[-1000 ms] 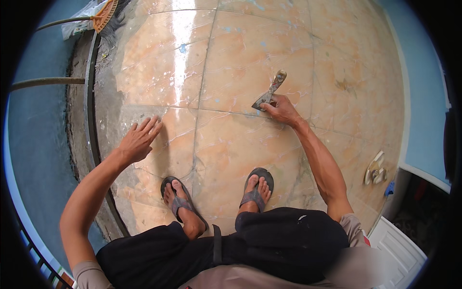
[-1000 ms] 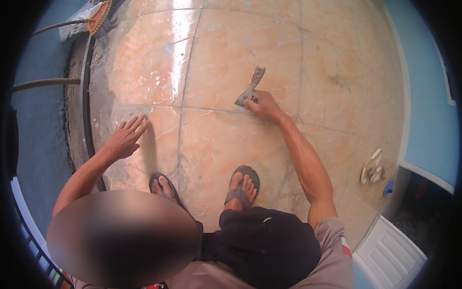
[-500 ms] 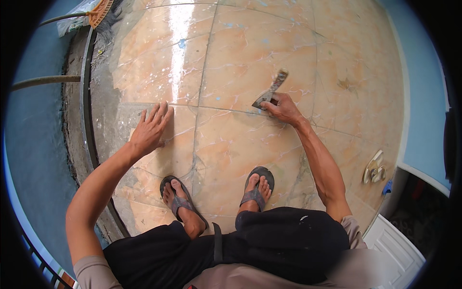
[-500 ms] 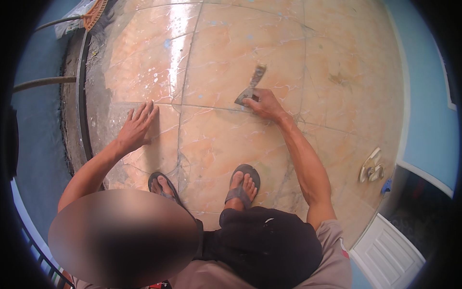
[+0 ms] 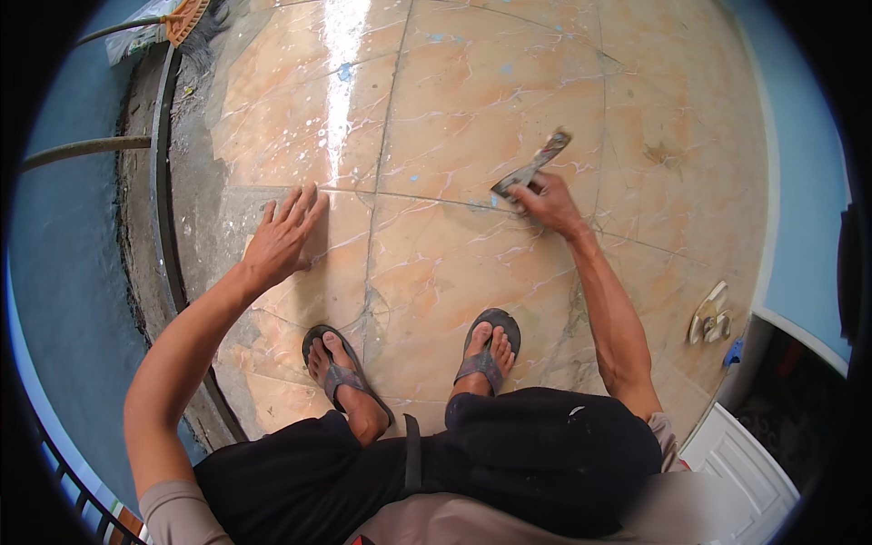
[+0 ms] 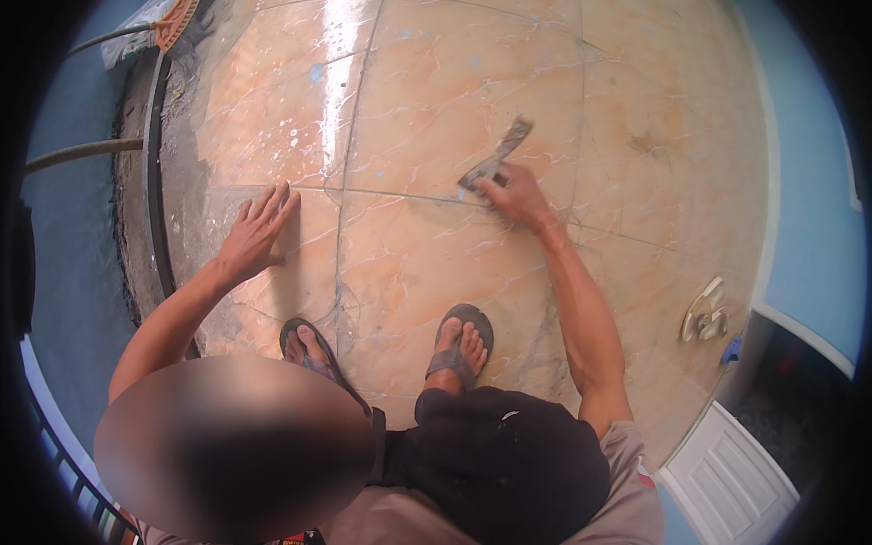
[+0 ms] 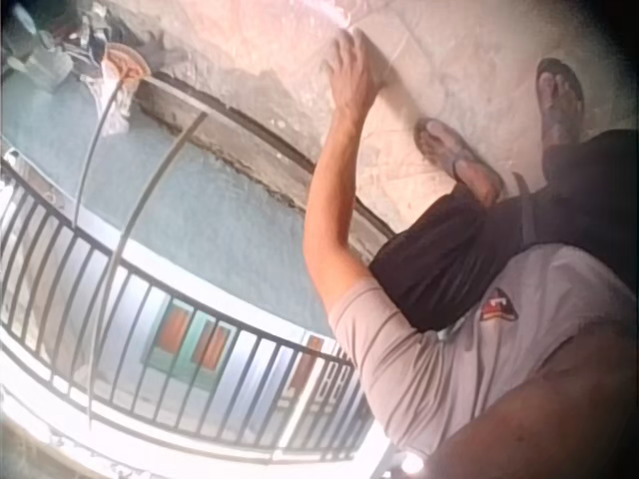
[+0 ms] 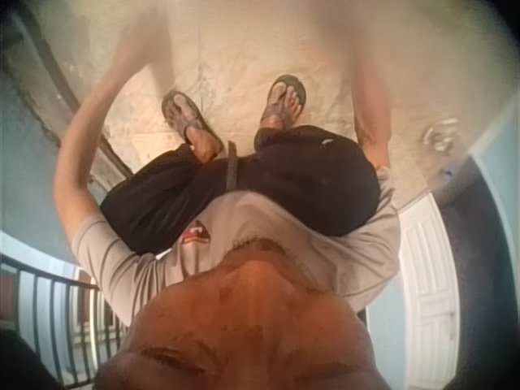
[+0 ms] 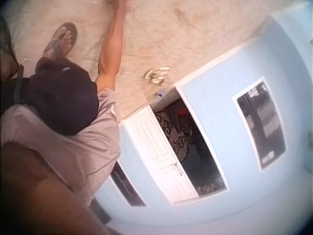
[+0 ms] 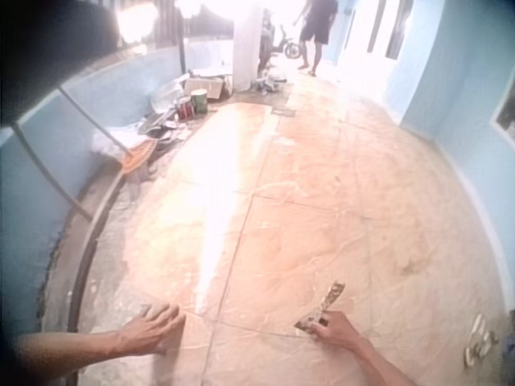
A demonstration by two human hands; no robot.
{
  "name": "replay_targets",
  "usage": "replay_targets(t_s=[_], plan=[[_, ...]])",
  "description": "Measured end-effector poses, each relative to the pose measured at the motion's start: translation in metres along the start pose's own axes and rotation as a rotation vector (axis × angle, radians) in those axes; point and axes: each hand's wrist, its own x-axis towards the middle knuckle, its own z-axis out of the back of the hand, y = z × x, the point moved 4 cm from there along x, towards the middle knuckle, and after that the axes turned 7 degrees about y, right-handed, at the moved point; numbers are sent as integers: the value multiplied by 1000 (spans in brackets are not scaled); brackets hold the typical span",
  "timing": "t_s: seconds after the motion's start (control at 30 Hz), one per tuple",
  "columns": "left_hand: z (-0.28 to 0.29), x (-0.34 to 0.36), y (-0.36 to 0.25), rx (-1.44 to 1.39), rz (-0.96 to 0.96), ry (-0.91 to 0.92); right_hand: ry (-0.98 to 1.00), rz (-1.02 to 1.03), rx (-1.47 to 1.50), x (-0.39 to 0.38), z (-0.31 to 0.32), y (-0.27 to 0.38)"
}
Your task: The person uses a putty knife to apply grout into the gaps between floor tiles. They repeatedly scrape and smooth the grout along the tile seams while standing on the tiled surface.
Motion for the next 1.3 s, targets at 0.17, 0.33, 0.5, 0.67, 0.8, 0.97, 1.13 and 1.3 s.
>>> replay_targets(t_s=[0.17,0.33,0.5,0.67,0.8,0.97,1.13,1.3], plan=[[-3,1,3,-3,12,1,17,24,-16,5,-4,2],[-1,2,2,-22,-3,-10,29,43,-63,7,-7,-2],[-2,1,2,-2,10,-1,-15,-16,-23,9,11,4],[0,2,2,-22,-6,-21,82,59,-87,11,-18,10],[-1,-1,2,12,19,0,27,-22,-39,8,-8,13],[4,4,-1,0,5,-7,98,76,-129,12,-20,9],[0,0,3,21,23,1,27,-54,-89,2,8,12],[2,3,0,-1,11,-12,89,66,-164,11,-18,9]])
